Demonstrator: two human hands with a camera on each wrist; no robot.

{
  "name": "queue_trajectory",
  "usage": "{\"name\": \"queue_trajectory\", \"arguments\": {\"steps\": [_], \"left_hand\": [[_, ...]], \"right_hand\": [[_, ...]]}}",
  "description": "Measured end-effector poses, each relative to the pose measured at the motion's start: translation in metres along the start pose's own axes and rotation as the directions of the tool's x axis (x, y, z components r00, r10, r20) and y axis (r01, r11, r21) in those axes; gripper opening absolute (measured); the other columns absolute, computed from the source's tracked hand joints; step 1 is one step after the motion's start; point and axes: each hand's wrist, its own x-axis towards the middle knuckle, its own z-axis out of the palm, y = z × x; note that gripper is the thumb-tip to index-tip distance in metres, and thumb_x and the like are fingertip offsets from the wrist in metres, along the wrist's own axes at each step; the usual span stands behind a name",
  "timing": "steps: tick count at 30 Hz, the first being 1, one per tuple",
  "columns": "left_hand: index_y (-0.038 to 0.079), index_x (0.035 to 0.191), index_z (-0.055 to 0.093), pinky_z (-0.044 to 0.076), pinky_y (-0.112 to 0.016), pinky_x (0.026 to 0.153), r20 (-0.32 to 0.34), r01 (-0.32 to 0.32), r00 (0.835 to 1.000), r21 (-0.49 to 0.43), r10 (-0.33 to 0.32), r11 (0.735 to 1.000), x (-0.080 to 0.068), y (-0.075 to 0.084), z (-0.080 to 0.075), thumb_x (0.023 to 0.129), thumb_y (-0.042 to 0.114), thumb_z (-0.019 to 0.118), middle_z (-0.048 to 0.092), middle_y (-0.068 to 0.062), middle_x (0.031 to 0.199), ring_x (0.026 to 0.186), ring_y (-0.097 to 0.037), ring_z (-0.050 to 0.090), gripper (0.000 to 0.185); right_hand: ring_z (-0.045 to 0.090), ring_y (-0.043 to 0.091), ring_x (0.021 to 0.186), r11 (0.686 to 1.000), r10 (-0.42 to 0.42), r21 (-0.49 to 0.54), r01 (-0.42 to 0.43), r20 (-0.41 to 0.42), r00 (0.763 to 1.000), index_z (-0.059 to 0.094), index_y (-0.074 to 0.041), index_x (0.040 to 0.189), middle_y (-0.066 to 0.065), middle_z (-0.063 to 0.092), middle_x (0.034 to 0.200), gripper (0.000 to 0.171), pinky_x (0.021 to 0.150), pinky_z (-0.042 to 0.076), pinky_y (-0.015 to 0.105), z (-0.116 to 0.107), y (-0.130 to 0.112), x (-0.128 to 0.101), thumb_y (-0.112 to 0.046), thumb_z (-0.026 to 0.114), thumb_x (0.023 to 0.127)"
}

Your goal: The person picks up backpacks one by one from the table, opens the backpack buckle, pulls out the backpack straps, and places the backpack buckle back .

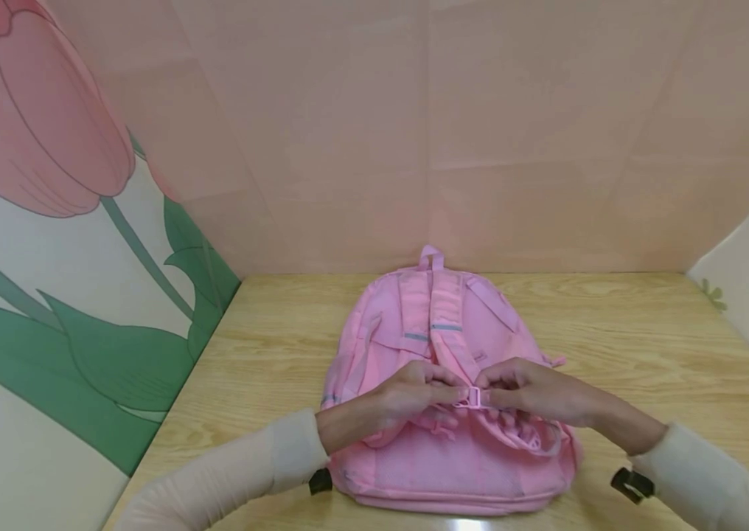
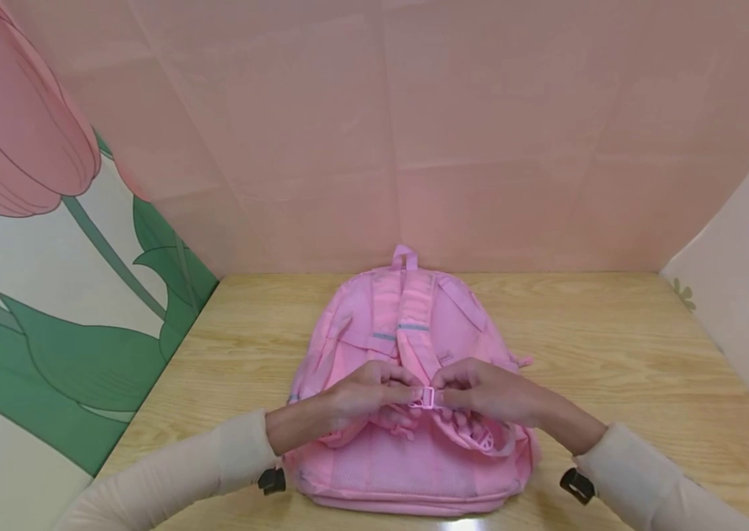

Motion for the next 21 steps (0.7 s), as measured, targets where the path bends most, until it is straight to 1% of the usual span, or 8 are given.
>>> {"name": "queue_trajectory", "arguments": {"steps": [3,7,10,14,17,21], "left_hand": [[0.004,0.105,0.069,0.064,-0.035,0.063,-0.002,0.003,1.000,0.001,-0.003,1.000,0.0000,-0.0001,0.0002,0.093,0.011,0.069,0.072,-0.008,0.081,0.063,-0.016,0.068,0.014],[0.005,0.104,0.069,0.063,-0.033,0.063,-0.001,0.010,1.000,0.000,-0.010,1.000,-0.0002,-0.0003,-0.0003,0.093,0.011,0.070,0.074,-0.009,0.083,0.063,-0.016,0.069,0.013],[0.005,0.103,0.069,0.064,-0.038,0.068,0.001,0.011,1.000,-0.007,-0.011,1.000,0.0000,-0.0007,-0.0007,0.093,0.012,0.070,0.074,-0.012,0.084,0.063,-0.016,0.069,0.012],[0.005,0.103,0.068,0.064,-0.046,0.076,0.003,0.010,1.000,-0.014,-0.010,1.000,0.0001,-0.0008,-0.0008,0.093,0.012,0.070,0.074,-0.011,0.083,0.062,-0.016,0.069,0.012],[0.005,0.103,0.069,0.064,-0.046,0.076,0.003,0.010,1.000,-0.018,-0.010,1.000,0.0001,-0.0009,-0.0008,0.093,0.012,0.070,0.073,-0.009,0.080,0.062,-0.016,0.069,0.013],[0.005,0.103,0.068,0.063,-0.047,0.076,0.005,0.008,1.000,-0.018,-0.008,1.000,0.0004,-0.0010,-0.0008,0.093,0.012,0.070,0.072,-0.008,0.080,0.062,-0.017,0.069,0.013]], "right_hand": [[0.059,0.004,0.058,1.000,-0.009,-0.001,0.009,0.000,1.000,0.062,0.007,0.103,0.001,0.063,0.077,0.019,0.048,0.053,0.015,0.0001,0.0006,0.0001,-0.007,0.050,0.103],[0.059,0.005,0.057,1.000,0.019,0.009,-0.019,-0.002,1.000,0.062,0.008,0.099,0.001,0.065,0.075,0.021,0.048,0.053,0.016,0.0004,-0.0003,-0.0009,-0.010,0.051,0.103],[0.060,0.006,0.056,0.999,0.044,0.029,-0.044,0.003,0.999,0.060,0.010,0.095,0.001,0.066,0.073,0.025,0.047,0.054,0.016,-0.0002,-0.0010,-0.0016,-0.011,0.051,0.104],[0.060,0.006,0.054,0.997,0.057,0.053,-0.057,0.013,0.998,0.058,0.013,0.092,0.002,0.066,0.072,0.028,0.047,0.054,0.016,-0.0013,-0.0012,-0.0029,-0.011,0.050,0.104],[0.060,0.006,0.056,0.996,0.066,0.059,-0.067,0.017,0.998,0.057,0.014,0.094,0.002,0.067,0.073,0.029,0.048,0.054,0.016,-0.0014,-0.0027,-0.0043,-0.011,0.050,0.104],[0.061,0.006,0.059,0.994,0.071,0.077,-0.074,0.032,0.997,0.056,0.015,0.097,0.004,0.067,0.076,0.027,0.050,0.054,0.016,-0.0017,-0.0040,-0.0055,-0.009,0.048,0.104]]}}
